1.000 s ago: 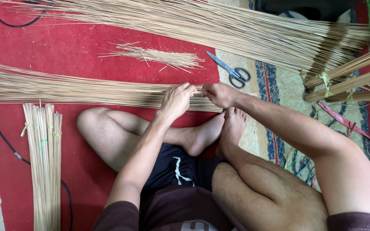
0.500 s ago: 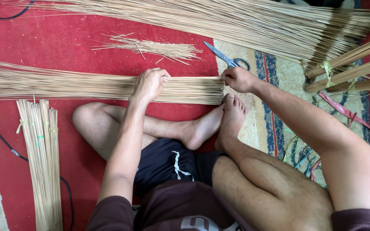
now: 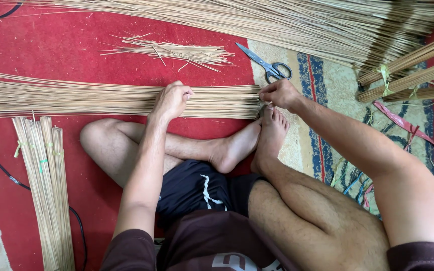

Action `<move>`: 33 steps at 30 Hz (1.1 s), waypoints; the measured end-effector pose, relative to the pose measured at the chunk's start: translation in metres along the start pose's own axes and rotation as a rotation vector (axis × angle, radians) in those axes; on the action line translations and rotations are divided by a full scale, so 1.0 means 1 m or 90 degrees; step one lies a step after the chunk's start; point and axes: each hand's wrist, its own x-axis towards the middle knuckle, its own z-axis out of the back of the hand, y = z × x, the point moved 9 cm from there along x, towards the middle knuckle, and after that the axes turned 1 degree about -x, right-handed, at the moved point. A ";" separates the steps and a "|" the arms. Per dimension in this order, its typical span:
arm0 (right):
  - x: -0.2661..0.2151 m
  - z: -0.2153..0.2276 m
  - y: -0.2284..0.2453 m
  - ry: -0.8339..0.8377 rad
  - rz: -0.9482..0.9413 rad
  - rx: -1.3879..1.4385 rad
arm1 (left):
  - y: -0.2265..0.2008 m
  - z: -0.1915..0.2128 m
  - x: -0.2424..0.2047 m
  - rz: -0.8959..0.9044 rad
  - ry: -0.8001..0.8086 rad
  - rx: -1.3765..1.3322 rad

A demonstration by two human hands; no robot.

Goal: The person trims thin wooden sticks to a uniform length using scissors while sitting on the floor.

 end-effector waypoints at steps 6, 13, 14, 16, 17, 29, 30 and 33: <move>0.007 -0.007 -0.010 -0.033 0.005 -0.061 | 0.028 -0.018 0.005 -0.015 -0.022 0.065; 0.031 -0.015 -0.035 -0.055 0.000 -0.258 | 0.039 -0.037 0.004 -0.035 -0.065 0.136; 0.032 -0.015 -0.037 -0.053 0.005 -0.257 | 0.037 -0.038 0.003 -0.052 -0.079 0.153; 0.031 -0.012 -0.038 -0.053 0.010 -0.257 | 0.031 -0.038 0.000 -0.069 -0.095 0.169; 0.030 -0.009 -0.037 -0.057 0.004 -0.259 | 0.027 -0.036 -0.002 -0.073 -0.111 0.170; 0.042 0.011 -0.056 -0.113 -0.038 -0.255 | -0.010 -0.033 -0.035 -0.164 -0.285 0.126; 0.040 0.005 -0.056 -0.108 -0.058 -0.266 | -0.014 -0.036 -0.036 -0.171 -0.278 0.116; 0.035 -0.011 -0.044 -0.059 -0.060 -0.245 | -0.026 -0.044 -0.037 -0.190 -0.262 0.118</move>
